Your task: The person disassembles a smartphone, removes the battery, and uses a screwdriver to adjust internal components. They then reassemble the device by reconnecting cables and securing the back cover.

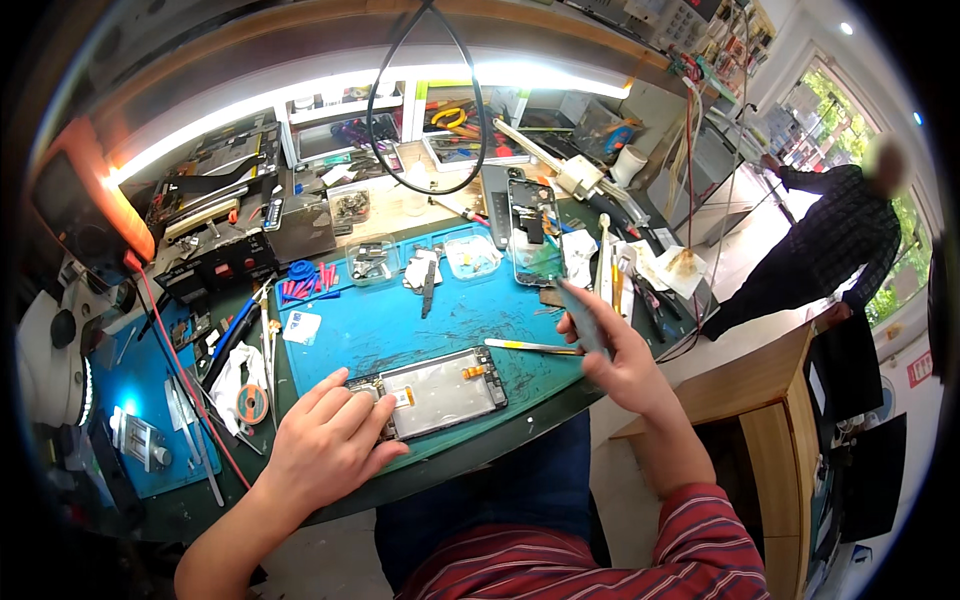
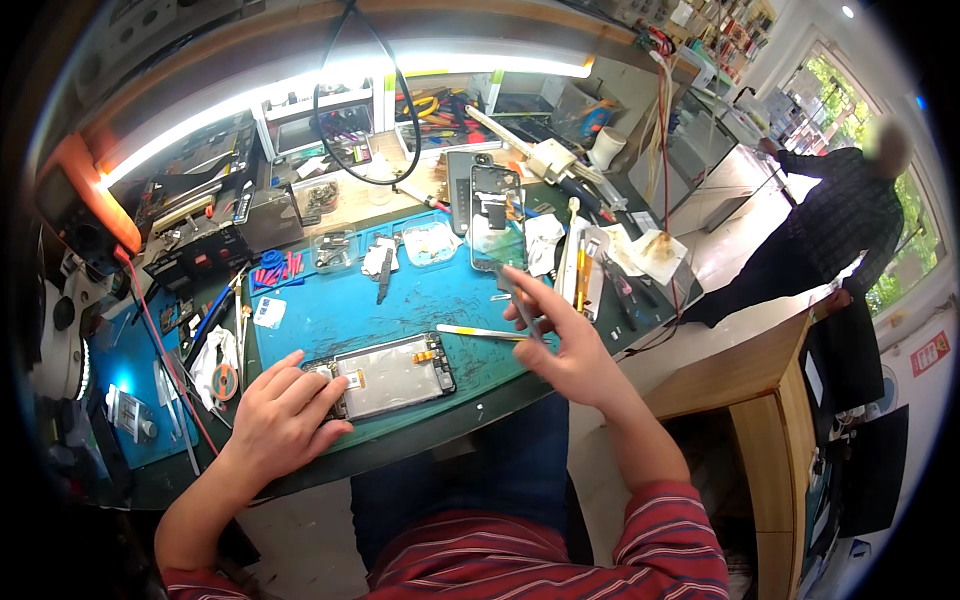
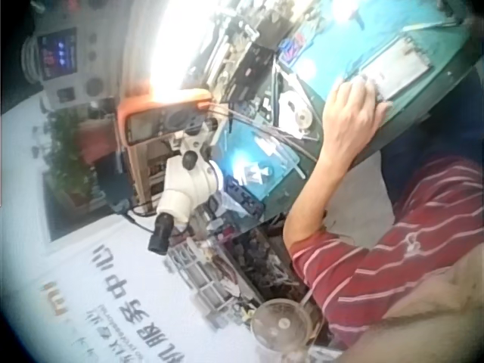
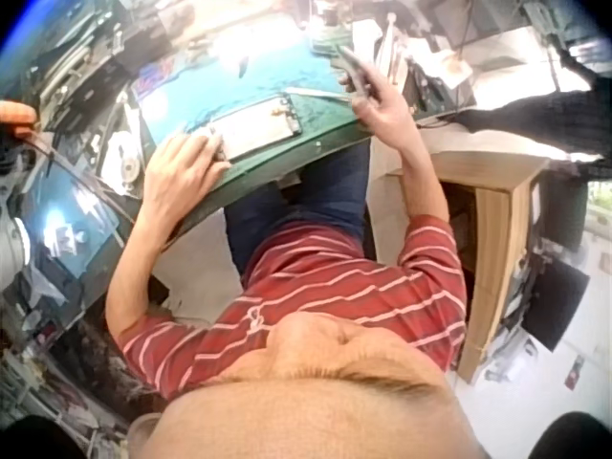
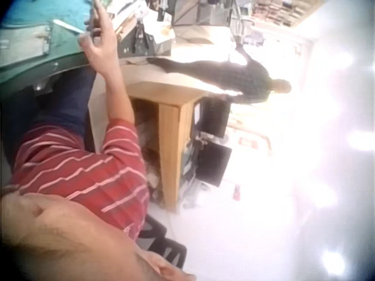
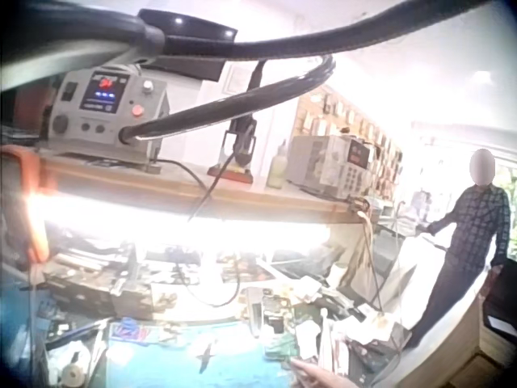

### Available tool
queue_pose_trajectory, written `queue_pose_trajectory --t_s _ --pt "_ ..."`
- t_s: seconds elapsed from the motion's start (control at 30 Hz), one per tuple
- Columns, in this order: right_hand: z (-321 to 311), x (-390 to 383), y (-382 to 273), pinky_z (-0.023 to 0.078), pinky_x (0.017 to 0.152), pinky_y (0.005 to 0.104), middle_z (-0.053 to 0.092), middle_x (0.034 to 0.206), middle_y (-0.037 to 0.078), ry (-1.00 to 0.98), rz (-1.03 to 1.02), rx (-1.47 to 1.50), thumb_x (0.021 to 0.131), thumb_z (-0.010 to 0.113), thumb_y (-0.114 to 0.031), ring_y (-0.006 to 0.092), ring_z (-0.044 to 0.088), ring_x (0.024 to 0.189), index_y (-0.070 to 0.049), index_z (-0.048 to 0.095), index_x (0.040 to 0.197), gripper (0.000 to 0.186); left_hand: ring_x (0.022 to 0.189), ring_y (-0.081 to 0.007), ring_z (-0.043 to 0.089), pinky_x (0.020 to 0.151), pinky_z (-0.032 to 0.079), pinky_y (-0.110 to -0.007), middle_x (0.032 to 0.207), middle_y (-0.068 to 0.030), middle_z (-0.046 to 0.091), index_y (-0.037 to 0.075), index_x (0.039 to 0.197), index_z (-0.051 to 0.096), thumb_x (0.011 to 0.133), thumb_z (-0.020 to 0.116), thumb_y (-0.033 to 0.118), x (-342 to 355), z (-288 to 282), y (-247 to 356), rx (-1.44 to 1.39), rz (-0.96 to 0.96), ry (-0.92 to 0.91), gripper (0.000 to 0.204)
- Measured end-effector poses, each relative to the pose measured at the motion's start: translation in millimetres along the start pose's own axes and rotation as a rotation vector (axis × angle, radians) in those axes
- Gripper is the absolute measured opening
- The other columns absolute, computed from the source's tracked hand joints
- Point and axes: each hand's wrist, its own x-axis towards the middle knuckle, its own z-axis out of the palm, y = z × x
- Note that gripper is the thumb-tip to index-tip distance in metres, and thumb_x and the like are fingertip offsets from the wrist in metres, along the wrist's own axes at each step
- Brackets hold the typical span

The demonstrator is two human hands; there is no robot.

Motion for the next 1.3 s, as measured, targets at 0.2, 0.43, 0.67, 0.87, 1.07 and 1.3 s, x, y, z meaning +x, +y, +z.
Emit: queue_pose_trajectory --t_s 0.2,0.43,0.67,0.87,1.07,1.3 --pt "-5 -10 16 0.052 0.097 0.0349 0.065 0.143 0.011 0.121 0.008 -0.064 0.098 0.079 -0.053 0.0202 0.065 0.124 -0.008 0.051 0.161 0.083 0.101 -0.0286 0.069 0.104 0.054 -0.048 0.108 -0.0070 0.070 0.007 0.124 0.076 0.090 0.082 0.029 18 -7 -6 -0.102 0.016 -0.047 0.040" --pt "0 -13 21 0.050 0.098 0.0333 0.067 0.129 0.008 0.113 -0.032 -0.071 0.097 0.073 -0.067 0.0167 0.063 0.119 -0.005 0.047 0.163 0.094 0.104 -0.0307 0.066 0.098 0.053 -0.043 0.120 -0.0110 0.067 0.002 0.140 0.067 0.092 0.080 0.027 54 24 12 -0.273 0.093 -0.072 0.057" --pt "-6 -15 27 0.053 0.096 0.0363 0.065 0.140 0.013 0.133 -0.003 -0.023 0.097 0.078 -0.055 0.0234 0.064 0.123 -0.010 0.052 0.159 0.081 0.115 -0.0328 0.058 0.107 0.047 -0.044 0.135 -0.0130 0.058 0.000 0.155 0.054 0.094 0.075 0.040 63 15 14 -0.204 0.074 -0.282 0.076" --pt "-3 -12 25 0.053 0.100 0.0401 0.068 0.132 0.015 0.187 -0.085 -0.219 0.091 0.084 -0.050 0.0303 0.066 0.119 -0.010 0.056 0.156 0.081 0.115 -0.0321 0.058 0.108 0.046 -0.043 0.136 -0.0128 0.057 0.001 0.156 0.054 0.097 0.071 0.044 67 15 13 -0.186 0.085 -0.337 0.076" --pt "-6 -5 35 0.049 0.106 0.0441 0.068 0.130 0.016 0.344 -0.139 -0.532 0.082 0.089 -0.053 0.0350 0.064 0.119 -0.006 0.061 0.150 0.088 0.112 -0.0300 0.059 0.103 0.048 -0.042 0.133 -0.0113 0.058 0.001 0.154 0.057 0.099 0.067 0.051 70 14 13 -0.149 0.115 -0.328 0.075" --pt "-7 -5 33 0.051 0.103 0.0445 0.069 0.127 0.014 0.351 -0.170 -0.507 0.086 0.086 -0.053 0.0349 0.064 0.118 -0.008 0.061 0.150 0.083 0.113 -0.0324 0.057 0.108 0.046 -0.043 0.133 -0.0139 0.057 0.002 0.158 0.054 0.097 0.071 0.045 72 12 14 -0.192 0.079 -0.394 0.076"
